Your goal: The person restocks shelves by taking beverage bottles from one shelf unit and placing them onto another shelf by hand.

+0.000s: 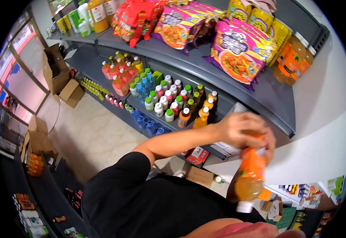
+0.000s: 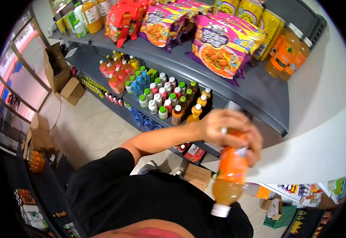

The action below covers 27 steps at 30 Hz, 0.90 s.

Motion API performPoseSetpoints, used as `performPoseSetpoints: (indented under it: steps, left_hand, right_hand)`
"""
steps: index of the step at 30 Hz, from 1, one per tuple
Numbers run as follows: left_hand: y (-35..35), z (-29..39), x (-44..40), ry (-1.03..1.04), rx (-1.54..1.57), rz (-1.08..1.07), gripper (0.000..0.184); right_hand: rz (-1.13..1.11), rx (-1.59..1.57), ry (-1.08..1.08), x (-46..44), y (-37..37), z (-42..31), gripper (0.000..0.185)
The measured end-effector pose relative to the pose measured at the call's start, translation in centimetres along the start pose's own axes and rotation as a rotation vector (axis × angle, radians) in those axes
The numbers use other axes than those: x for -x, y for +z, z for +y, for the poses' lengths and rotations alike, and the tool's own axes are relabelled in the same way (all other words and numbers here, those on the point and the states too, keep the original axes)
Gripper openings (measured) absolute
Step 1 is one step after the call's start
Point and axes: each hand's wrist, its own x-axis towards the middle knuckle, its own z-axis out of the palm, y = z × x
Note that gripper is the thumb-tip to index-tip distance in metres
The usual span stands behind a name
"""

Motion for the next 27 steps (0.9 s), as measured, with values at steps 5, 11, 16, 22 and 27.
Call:
performPoseSetpoints:
  steps: [5,11,16,22,27]
  left_hand:
    - [-10.0,7.9,16.7,-0.684,0.049,-0.242,0.046]
    - [-22.4,19.7,26.7,-1.191,-0.328,-0.231,0.067]
    - [-31.3,26.3,26.9,-1.512,-0.532,-0.121,0.063]
    - [-40.0,31.3,26.3,-1.607,-0.793,0.021,0.07]
    - [-44.4,37.9,25.6,-1.716,-0.905,0.204,0.078]
  right_hand:
    - [-0.767,-0.031,0.341,7.4,1.7,-5.4,0.044]
    - [-1.003,-0.401,0.777,27.9,9.5,-12.7,0.083]
    - [-1.153,-0.976,1.389,29.7,19.4,-17.9,0.086]
    - [-1.304,-1.152,1.351,30.0,29.7,-24.1,0.063]
    - [-1.551,-1.236,1.376,34.5,34.5,-28.9,0.05]
